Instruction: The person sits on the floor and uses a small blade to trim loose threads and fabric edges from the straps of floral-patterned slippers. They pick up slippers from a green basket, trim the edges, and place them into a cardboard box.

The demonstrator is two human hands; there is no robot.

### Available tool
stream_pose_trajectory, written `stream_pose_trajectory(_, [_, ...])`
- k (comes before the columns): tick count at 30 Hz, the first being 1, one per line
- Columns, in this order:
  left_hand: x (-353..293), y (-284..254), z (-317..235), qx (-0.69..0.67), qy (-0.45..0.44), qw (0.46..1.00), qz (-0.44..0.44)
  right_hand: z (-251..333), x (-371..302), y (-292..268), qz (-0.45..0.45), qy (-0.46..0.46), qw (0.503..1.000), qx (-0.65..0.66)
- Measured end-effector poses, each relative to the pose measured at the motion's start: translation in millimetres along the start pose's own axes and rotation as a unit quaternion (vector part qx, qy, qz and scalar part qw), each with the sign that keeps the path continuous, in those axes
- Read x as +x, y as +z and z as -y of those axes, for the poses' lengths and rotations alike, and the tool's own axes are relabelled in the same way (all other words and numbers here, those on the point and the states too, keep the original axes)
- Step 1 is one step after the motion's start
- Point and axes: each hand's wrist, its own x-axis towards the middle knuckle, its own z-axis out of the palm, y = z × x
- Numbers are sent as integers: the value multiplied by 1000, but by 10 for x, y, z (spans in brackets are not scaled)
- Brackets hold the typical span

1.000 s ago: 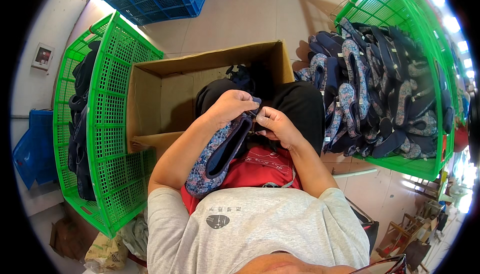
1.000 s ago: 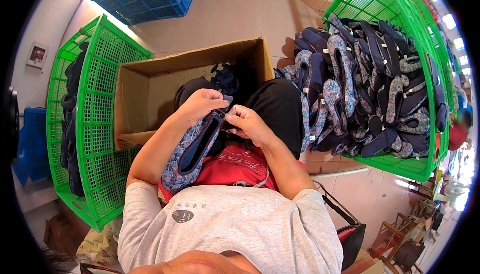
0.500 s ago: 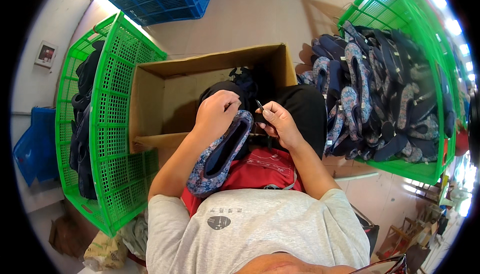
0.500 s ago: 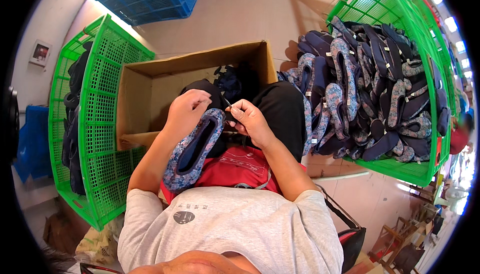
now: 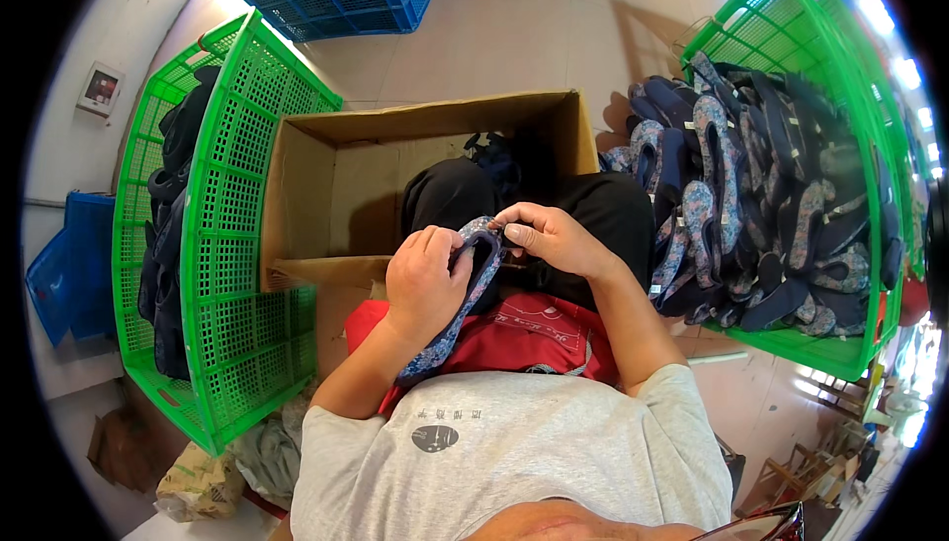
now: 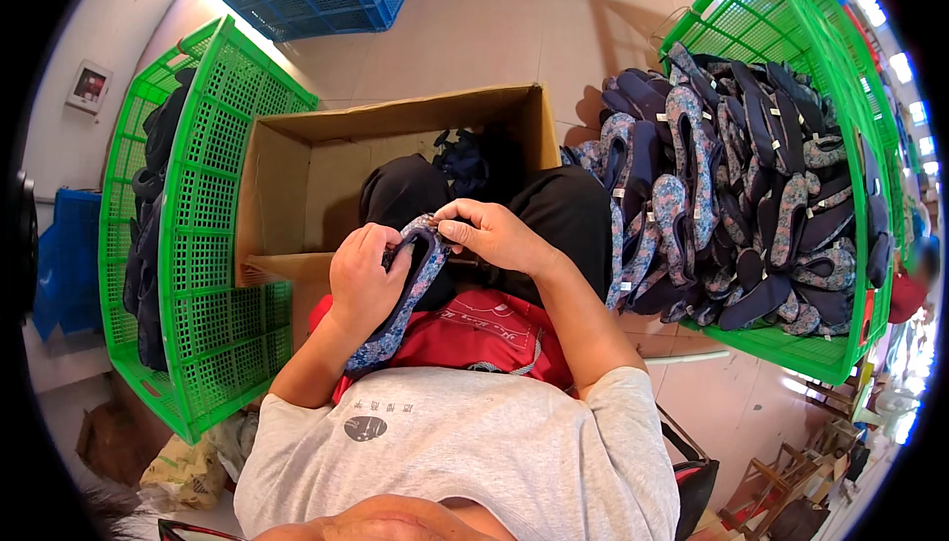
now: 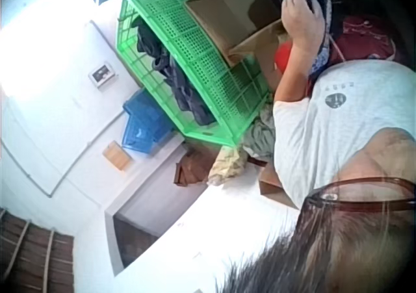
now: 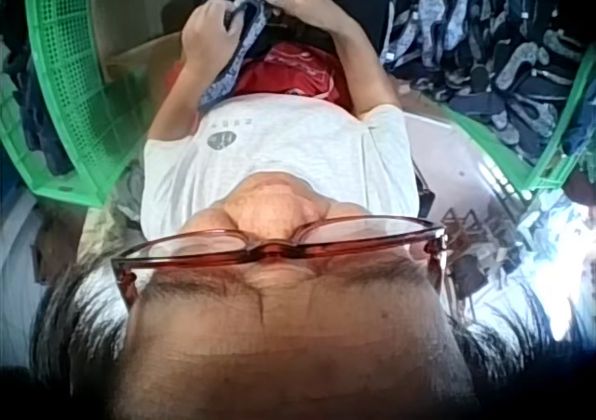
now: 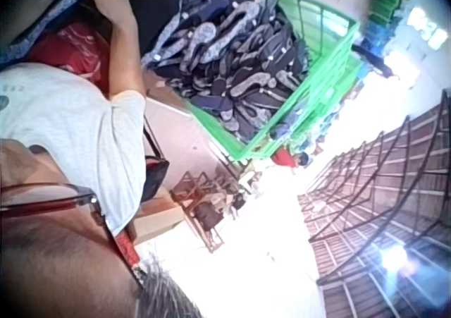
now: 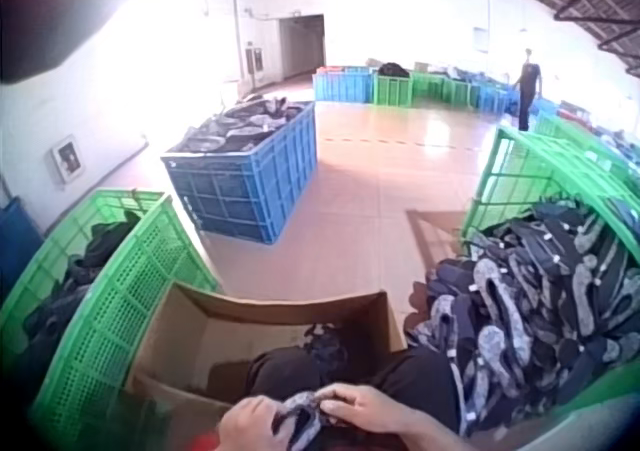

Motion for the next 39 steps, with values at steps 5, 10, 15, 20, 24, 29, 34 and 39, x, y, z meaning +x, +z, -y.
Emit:
stream_pose_trajectory(5, [64, 29, 25, 3, 46, 998, -33, 15, -39, -24, 7, 48, 999, -7])
stream_pose_trajectory(10, [80, 53, 30, -2, 105, 993, -57, -36, -72, -20, 22, 78, 995, 64])
stream_pose_trajectory(15, [73, 106, 27, -7, 146, 987, -65, 10, -116, -36, 27, 69, 996, 43])
stream_pose_trajectory(20, [80, 131, 14, -14, 161, 985, -56, 25, -142, -12, 13, 67, 997, 29])
stream_pose_trajectory(24, [102, 126, 3, -20, 175, 983, -44, 25, -147, -2, 9, 66, 997, 25])
stream_pose_trajectory(29, [104, 123, 5, -25, 184, 982, -36, 48, -148, 1, 12, 61, 998, 2])
stream_pose_trajectory(34, [107, 124, 3, -33, 187, 981, -32, 14, -147, -48, 32, 59, 997, 28])
stream_pose_trajectory(39, [107, 129, 9, -36, 189, 981, -30, 26, -143, -49, 38, 58, 997, 27])
